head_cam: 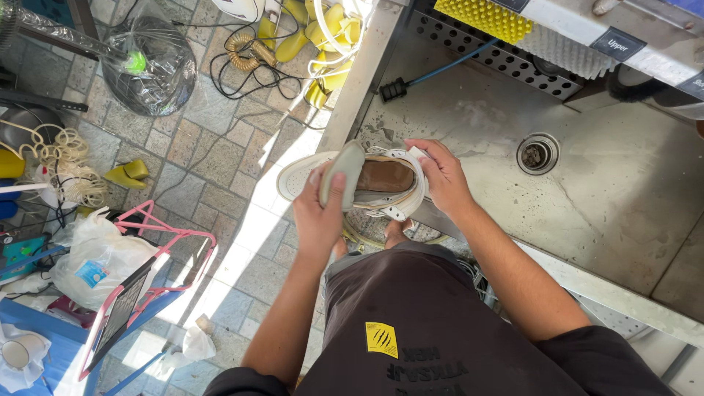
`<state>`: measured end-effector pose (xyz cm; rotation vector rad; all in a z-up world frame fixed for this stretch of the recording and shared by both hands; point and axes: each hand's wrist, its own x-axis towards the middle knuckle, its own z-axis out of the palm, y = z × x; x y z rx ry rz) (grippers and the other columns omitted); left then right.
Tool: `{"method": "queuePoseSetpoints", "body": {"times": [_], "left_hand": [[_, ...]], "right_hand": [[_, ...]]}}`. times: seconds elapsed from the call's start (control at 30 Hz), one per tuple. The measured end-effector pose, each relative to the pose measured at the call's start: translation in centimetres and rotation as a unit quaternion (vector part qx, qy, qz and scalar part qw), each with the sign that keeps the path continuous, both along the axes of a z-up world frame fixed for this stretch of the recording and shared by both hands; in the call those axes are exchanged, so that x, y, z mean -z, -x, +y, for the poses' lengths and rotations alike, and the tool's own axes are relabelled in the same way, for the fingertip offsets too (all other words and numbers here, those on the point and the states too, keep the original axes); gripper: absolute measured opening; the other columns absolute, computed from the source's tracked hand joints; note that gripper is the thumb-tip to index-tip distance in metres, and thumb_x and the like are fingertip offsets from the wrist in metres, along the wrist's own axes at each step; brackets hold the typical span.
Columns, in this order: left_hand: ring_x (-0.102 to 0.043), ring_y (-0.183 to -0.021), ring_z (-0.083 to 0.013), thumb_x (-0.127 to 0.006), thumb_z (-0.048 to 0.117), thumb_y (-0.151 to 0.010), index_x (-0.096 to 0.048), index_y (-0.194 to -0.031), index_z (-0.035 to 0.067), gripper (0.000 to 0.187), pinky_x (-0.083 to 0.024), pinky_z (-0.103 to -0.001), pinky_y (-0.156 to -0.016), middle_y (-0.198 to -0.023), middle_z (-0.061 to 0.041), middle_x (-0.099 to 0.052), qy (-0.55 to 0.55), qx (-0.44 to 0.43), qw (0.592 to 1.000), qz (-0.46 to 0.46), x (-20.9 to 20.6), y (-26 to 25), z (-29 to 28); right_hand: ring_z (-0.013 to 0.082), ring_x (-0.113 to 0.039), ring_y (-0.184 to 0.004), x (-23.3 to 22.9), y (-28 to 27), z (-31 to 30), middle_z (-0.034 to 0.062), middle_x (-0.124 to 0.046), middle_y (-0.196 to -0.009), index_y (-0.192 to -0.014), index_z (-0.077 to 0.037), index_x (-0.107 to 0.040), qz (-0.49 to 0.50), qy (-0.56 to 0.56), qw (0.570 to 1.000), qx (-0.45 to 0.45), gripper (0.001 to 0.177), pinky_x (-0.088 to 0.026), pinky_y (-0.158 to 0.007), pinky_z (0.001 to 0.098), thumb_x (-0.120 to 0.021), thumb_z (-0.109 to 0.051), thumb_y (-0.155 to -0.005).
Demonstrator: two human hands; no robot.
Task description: The person cleans a white sneaker by wiping it with a white cloth, rinsing it under a faucet, and then spraying it with a handheld spray gun. The person handles the shoe and cleaning tools throughout the process.
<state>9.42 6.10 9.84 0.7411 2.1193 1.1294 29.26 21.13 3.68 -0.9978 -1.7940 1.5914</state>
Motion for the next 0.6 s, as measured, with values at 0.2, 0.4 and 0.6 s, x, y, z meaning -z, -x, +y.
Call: {"method": "queuePoseSetpoints", "body": {"times": [0.2,0.4,0.6], "left_hand": [[-0.071,-0.094,-0.0155,-0.063,0.025,-0.098,-0.059,-0.14,0.006,0.046,-0.06,-0.032,-0.076,-0.111,-0.006,-0.073,-0.074,-0.07,0.911,-0.4,4.3,3.8,0.2],[-0.072,-0.099,-0.0148,-0.065,0.018,-0.098,-0.054,-0.144,0.009,0.048,-0.061,-0.031,-0.084,-0.115,-0.008,-0.072,-0.136,-0.042,0.871,-0.47,5.9,4.8,-0.4],[-0.072,-0.096,-0.0182,-0.069,0.022,-0.099,-0.062,-0.133,-0.003,0.043,-0.06,-0.032,-0.082,-0.112,-0.012,-0.074,-0.151,-0.069,0.864,-0.476,5.7,4.2,0.1]], "right_hand": [[0.015,-0.059,-0.114,0.5,0.1,-0.3,0.0068,-0.064,-0.121,-0.133,-0.003,-0.063,0.028,0.016,0.999,0.005,0.032,-0.047,-0.102,0.0287,-0.049,-0.008,-0.104],[0.0124,-0.058,-0.117,-0.1,0.3,0.0,0.0048,-0.064,-0.123,-0.136,-0.004,-0.061,0.087,0.088,0.992,0.021,0.032,-0.045,-0.106,0.027,-0.045,-0.011,-0.109],[0.0205,-0.059,-0.11,-5.6,1.2,-0.2,0.0087,-0.059,-0.117,-0.128,-0.008,-0.064,-0.054,-0.069,0.995,-0.056,0.052,-0.047,-0.096,0.0334,-0.078,-0.024,-0.081]]}}
